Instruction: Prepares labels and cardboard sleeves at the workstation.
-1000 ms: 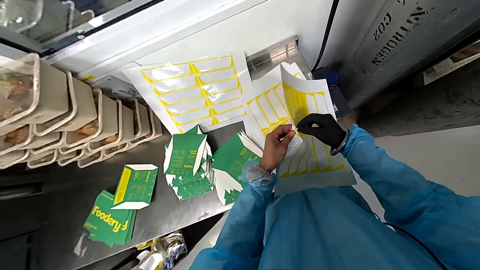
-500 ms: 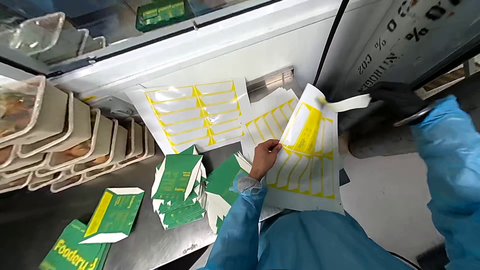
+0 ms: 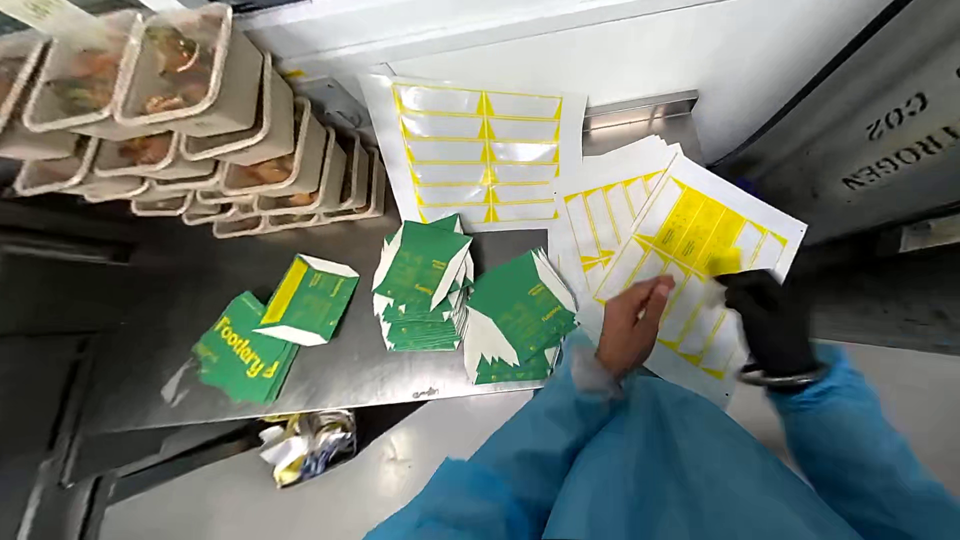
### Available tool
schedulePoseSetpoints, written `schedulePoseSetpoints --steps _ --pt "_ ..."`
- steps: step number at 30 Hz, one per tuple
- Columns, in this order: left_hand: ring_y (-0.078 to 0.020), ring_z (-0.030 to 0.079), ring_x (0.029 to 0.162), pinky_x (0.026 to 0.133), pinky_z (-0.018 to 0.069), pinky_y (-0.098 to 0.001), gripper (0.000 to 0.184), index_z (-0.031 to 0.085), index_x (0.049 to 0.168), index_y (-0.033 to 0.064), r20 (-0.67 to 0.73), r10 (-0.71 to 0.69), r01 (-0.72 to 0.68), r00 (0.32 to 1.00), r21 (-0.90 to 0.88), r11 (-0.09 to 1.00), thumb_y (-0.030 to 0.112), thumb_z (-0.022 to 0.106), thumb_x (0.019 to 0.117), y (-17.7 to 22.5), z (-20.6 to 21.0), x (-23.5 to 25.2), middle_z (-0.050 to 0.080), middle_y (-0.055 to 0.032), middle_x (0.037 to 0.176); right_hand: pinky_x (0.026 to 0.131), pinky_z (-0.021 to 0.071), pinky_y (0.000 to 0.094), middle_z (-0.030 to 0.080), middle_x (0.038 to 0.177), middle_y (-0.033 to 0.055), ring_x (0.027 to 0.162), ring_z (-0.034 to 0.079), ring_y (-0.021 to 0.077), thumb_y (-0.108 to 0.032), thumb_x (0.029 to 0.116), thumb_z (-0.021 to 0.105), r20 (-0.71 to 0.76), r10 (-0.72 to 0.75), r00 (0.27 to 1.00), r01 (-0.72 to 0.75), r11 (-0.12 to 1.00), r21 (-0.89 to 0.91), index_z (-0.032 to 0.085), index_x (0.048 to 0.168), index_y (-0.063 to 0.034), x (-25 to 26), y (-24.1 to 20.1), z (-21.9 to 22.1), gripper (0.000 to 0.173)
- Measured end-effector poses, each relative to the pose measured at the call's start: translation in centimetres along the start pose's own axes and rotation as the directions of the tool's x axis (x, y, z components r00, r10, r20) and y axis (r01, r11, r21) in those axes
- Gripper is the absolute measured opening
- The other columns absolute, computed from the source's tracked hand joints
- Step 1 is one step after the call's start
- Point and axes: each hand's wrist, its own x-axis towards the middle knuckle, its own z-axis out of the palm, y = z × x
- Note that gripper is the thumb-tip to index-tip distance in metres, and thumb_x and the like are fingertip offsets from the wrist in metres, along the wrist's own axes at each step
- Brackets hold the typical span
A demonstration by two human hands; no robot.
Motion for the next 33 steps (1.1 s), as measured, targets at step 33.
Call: schedulePoseSetpoints --steps 33 --pt "-0.0266 0.074 0.097 0.092 0.0614 -0.0447 0.021 0.070 0.114 0.0016 -0.563 -0.397 -0.008 0.725 -0.583 0.812 0.016 0.058 0.1054 -4.5 -14.1 -12.3 0.073 -0.0136 0.109 0.075 0.0556 0.0458 0.068 0.125 0.0073 0.102 0.066 0.0240 -0.057 0.0769 0.083 0.261 -0.030 0.965 0.105 0.955 -0.279 0.068 0.131 -0.0184 -0.8 -7.3 18.8 0.068"
